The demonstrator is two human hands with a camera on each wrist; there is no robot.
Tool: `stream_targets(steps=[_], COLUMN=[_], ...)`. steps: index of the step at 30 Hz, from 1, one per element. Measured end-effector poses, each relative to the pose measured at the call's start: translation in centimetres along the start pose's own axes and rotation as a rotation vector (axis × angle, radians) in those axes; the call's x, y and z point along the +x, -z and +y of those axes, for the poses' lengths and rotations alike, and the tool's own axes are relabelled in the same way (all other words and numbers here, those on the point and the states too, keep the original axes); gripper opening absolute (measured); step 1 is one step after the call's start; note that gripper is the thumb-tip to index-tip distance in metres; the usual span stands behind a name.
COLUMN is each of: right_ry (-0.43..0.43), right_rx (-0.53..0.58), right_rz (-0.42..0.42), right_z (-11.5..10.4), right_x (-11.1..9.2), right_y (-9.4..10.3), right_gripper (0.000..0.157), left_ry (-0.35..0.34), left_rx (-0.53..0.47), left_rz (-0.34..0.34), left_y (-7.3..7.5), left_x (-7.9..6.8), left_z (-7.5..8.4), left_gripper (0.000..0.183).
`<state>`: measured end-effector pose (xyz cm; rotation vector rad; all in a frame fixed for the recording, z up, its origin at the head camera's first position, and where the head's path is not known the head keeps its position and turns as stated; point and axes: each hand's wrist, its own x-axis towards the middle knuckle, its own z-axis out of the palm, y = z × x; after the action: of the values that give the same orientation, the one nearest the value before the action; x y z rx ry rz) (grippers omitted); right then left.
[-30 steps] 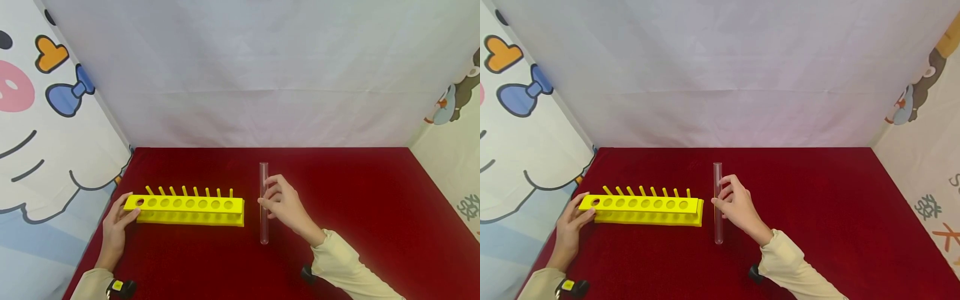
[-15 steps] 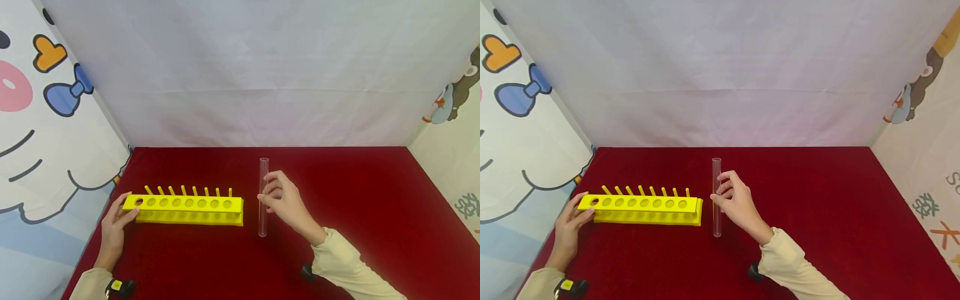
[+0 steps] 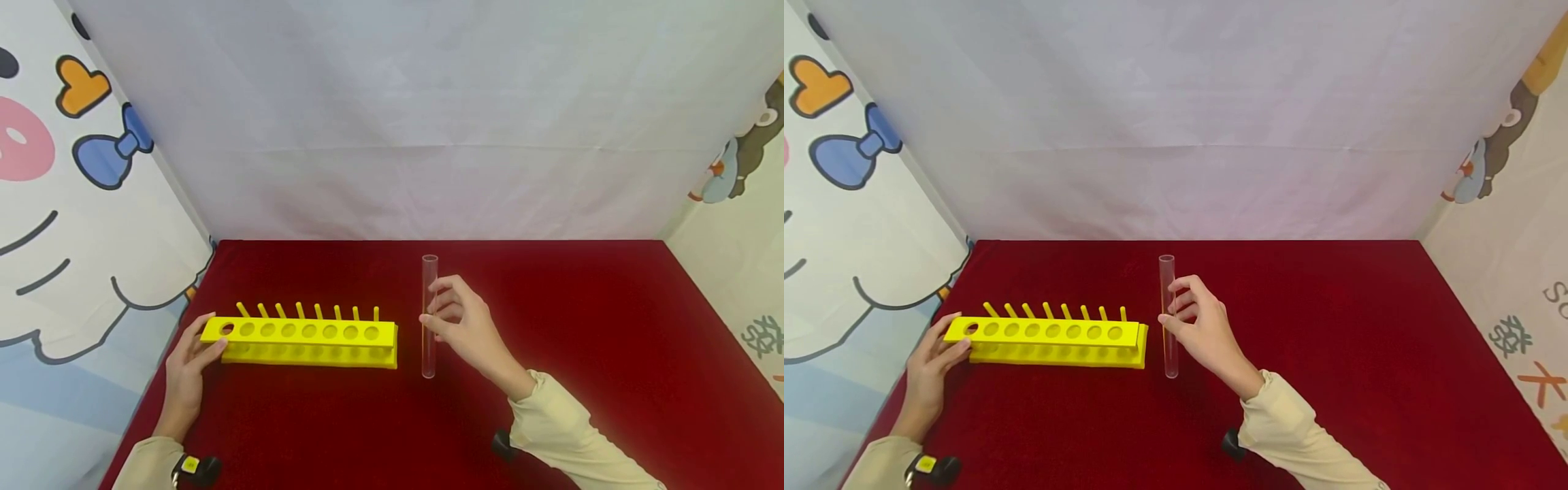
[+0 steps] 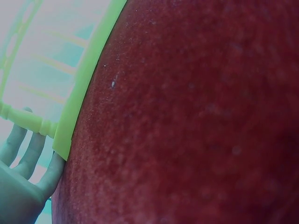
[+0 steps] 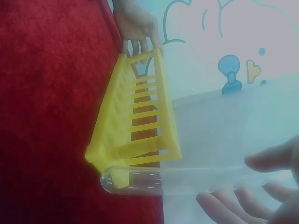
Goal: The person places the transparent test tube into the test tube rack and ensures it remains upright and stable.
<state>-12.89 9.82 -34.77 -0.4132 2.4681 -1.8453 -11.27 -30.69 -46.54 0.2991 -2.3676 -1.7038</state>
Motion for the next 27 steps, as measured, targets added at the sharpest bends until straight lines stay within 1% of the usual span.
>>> stream_targets(steps=[5,10,22,27], right_ry=[0.033,0.062,0.12,0.138], right_rx=[-0.012,-0.024,-0.059,-0.054], right_rz=[0.015,0.034,0.05,0.053], right_z=[-0.2,-0.4,-0.8,-1.1], right_x=[-0.1,-0.2,-0.4,-0.4], right_y=[-0.2,-0.3,-0.4,-0.4], right_gripper=[0.035,0.034,0.033,0.033], left_ry=[0.001,0.009,-0.002,0.002], left_rx=[-0.004,-0.013,-0.021,-0.03], left_rz=[0.001,-0.001,-0.005,-0.002], left_y=[0.1,0.1,0.1,0.1], left_x=[0.3,0.3,0.2,0.0], left_z=[-0.8,-0.7,-0.8,-0.4], left_gripper=[0.046,0.045,0.046,0.045])
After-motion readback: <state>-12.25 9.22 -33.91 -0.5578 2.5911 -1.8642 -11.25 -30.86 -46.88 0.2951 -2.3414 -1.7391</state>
